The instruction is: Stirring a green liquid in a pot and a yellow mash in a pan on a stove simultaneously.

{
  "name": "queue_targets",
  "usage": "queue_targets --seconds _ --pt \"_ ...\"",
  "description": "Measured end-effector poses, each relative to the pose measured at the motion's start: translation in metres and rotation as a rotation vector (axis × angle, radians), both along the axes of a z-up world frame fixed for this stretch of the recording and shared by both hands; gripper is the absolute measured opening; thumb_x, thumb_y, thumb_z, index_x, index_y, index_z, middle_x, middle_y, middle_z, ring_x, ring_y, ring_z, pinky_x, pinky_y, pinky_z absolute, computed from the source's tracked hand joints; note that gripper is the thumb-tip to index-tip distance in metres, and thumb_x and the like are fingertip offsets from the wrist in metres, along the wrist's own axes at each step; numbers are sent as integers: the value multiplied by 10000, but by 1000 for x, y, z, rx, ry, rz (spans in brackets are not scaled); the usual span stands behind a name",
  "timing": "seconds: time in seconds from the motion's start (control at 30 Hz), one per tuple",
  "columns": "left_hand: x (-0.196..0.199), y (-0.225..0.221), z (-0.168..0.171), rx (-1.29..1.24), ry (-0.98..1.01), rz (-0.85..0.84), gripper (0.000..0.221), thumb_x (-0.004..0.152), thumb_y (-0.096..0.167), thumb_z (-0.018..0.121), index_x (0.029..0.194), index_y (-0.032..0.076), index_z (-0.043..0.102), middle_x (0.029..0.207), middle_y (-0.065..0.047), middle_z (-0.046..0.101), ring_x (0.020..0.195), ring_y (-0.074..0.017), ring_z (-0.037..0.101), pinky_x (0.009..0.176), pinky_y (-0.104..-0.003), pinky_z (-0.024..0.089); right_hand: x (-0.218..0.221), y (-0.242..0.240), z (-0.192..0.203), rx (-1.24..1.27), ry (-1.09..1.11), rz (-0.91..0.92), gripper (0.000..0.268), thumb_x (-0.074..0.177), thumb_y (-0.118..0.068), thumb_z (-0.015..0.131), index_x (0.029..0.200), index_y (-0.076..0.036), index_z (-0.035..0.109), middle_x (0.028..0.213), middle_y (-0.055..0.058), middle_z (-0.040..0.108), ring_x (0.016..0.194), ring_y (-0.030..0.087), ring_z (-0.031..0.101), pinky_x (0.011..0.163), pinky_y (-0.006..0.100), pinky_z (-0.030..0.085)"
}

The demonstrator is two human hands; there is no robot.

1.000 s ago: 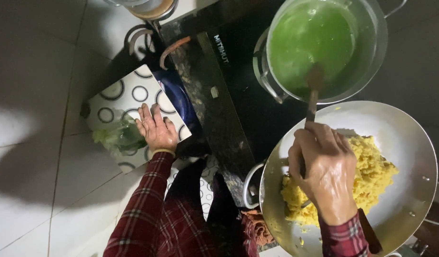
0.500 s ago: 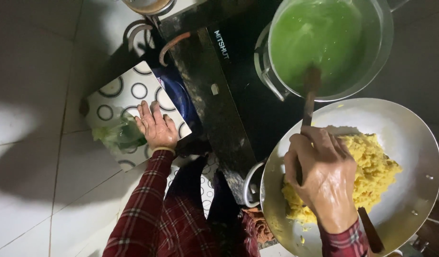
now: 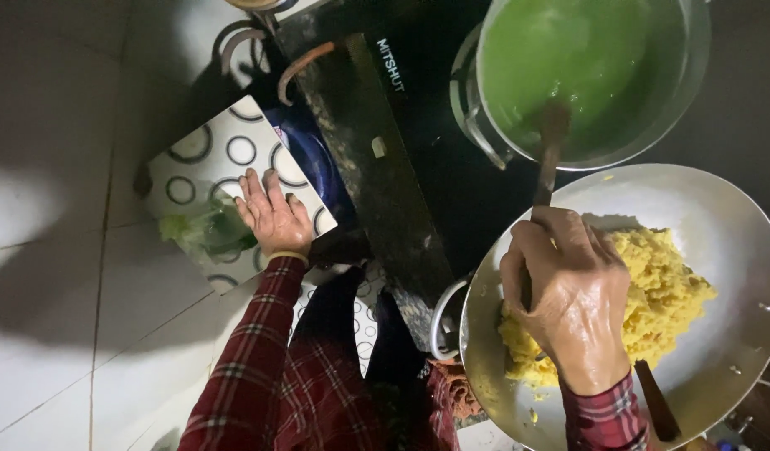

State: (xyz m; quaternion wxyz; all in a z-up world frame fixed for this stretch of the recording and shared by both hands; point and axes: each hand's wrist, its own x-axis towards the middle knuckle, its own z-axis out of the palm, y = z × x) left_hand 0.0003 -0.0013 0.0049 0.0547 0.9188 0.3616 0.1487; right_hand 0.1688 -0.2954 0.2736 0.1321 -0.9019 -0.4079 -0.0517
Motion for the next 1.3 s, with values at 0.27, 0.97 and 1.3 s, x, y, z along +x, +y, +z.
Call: queue_targets --seconds 0.27,0.97,1.3 --pt "2 1 3 -96 -19 -9 552 938 183 516 1471 38 518 1592 -235 373 1512 -406 292 1225 -590 164 2 3 -4 6 -16 25 156 792 61 652 818 -93 657 1063 135 657 821 317 691 713 406 558" --pt "0 2 -4 -66 -28 -6 558 931 167 551 1475 42 533 1598 -236 372 1514 -402 295 1235 -579 156 8 -27 32 147 172 72 222 905 238 568 890 48 681 717 117 671 584 173 658 529 307 587" --pt "2 3 0 -62 -8 -15 569 924 186 539 1472 34 522 1591 -255 382 1506 -411 301 1212 -592 174 20 -34 21 108 103 -46 189 926 200 563 1005 63 667 1014 242 728 674 258 646 522 334 516"
